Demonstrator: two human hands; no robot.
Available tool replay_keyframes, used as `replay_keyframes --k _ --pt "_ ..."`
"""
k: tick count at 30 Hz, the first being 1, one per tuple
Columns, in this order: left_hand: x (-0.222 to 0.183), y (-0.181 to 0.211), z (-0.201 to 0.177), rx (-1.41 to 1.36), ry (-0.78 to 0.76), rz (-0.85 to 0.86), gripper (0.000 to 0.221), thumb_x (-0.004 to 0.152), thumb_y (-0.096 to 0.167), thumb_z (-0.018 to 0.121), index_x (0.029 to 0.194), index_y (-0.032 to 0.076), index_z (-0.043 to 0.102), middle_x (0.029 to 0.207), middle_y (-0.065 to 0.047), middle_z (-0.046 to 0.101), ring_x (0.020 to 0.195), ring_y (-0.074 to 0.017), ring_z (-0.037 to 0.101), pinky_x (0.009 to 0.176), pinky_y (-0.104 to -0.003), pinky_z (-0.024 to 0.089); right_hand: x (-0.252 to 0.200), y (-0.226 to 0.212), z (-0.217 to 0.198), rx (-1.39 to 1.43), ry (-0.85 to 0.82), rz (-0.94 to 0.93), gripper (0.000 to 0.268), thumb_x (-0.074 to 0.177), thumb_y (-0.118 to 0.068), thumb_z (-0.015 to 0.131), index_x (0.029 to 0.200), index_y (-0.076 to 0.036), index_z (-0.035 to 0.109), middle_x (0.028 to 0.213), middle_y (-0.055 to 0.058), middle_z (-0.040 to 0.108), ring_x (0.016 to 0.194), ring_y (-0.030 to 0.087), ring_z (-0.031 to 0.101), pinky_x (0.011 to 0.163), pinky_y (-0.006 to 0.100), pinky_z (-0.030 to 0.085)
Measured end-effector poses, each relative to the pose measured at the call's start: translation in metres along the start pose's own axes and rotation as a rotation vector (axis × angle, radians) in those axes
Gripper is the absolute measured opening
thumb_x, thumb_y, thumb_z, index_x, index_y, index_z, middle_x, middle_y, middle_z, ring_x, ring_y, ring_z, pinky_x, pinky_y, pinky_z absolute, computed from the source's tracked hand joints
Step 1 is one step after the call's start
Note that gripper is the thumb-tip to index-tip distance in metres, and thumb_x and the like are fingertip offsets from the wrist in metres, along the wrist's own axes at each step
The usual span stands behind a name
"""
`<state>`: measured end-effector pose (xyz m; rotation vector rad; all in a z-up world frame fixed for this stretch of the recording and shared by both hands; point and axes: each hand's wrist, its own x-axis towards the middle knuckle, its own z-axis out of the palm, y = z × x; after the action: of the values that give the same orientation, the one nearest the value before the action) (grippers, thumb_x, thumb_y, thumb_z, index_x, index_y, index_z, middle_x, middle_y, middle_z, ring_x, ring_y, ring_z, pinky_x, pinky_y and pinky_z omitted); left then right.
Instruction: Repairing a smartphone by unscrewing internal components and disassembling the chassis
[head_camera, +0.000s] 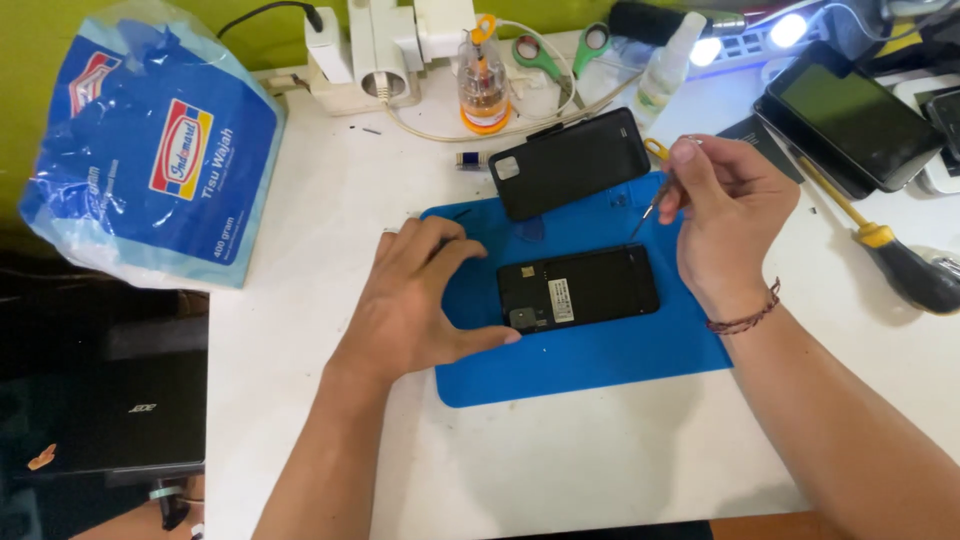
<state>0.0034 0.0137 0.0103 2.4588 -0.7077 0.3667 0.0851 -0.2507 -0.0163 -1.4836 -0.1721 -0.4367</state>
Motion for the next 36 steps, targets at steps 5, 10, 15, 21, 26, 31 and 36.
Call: replay_keyframes --k 5,10,15,21,26,31,36 --pt "-0.002 0.004 0.007 0.029 -0.036 -0.009 0.070 0.063 0.052 0.085 0.111 0.007 0.061 0.113 -0.012 0.046 0.102 -0.0302 0.045 0.081 -0.042 0.036 0.004 0.002 -0.002 0.123 0.018 0.124 0.028 0.097 -0.029 0.063 0.087 -0.003 0.064 0.069 0.010 0.061 0.044 0.011 0.053 0.041 0.017 0.041" --pt "-0.001 0.001 0.006 -0.014 -0.071 -0.029 0.064 0.065 0.050 0.084 0.111 0.011 0.062 0.113 -0.009 0.045 0.103 -0.0294 0.043 0.081 -0.043 0.036 0.003 -0.008 0.003 0.017 -0.041 0.107 0.036 0.104 -0.036 0.049 0.095 -0.002 0.059 0.069 0.012 0.059 0.044 0.014 0.054 0.038 0.019 0.039" --pt "0.000 0.003 0.005 -0.047 -0.095 -0.041 0.063 0.066 0.050 0.080 0.111 0.010 0.061 0.112 -0.008 0.049 0.098 -0.0291 0.045 0.083 -0.043 0.032 -0.002 -0.052 0.012 -0.133 -0.296 0.050 0.028 0.105 -0.021 0.050 0.114 0.005 0.049 0.089 0.022 0.059 0.063 0.026 0.062 0.057 0.030 0.055" --pt "0.001 0.003 0.005 -0.073 -0.082 -0.029 0.064 0.064 0.045 0.083 0.109 0.009 0.055 0.111 -0.006 0.050 0.101 -0.0278 0.046 0.083 -0.042 0.029 -0.016 -0.090 0.045 -0.226 -0.573 -0.047 0.015 0.093 0.003 0.057 0.106 0.009 0.056 0.090 0.022 0.067 0.075 0.024 0.070 0.073 0.028 0.062" --pt "0.000 0.004 0.005 -0.103 -0.105 -0.070 0.063 0.064 0.048 0.082 0.104 0.009 0.054 0.106 -0.004 0.053 0.102 -0.0260 0.046 0.084 -0.041 0.028 -0.031 -0.063 0.064 -0.140 -0.454 -0.024 0.018 0.098 -0.005 0.051 0.110 0.006 0.045 0.098 0.020 0.062 0.078 0.027 0.070 0.068 0.030 0.062" --pt "-0.002 0.001 0.010 -0.097 -0.079 -0.042 0.064 0.069 0.058 0.073 0.104 0.006 0.057 0.109 -0.006 0.056 0.108 -0.0276 0.047 0.084 -0.046 0.028 -0.039 -0.056 0.071 -0.149 -0.449 -0.080 0.021 0.098 -0.007 0.051 0.114 0.001 0.040 0.086 0.022 0.065 0.070 0.028 0.072 0.062 0.029 0.062" --pt "-0.001 -0.002 0.013 -0.066 -0.029 -0.052 0.068 0.063 0.064 0.073 0.103 0.011 0.058 0.108 -0.005 0.049 0.102 -0.0290 0.048 0.081 -0.045 0.029 -0.036 -0.049 0.075 -0.175 -0.451 -0.208 0.038 0.094 0.001 0.060 0.125 0.001 0.037 0.091 0.020 0.067 0.073 0.026 0.072 0.068 0.030 0.063"
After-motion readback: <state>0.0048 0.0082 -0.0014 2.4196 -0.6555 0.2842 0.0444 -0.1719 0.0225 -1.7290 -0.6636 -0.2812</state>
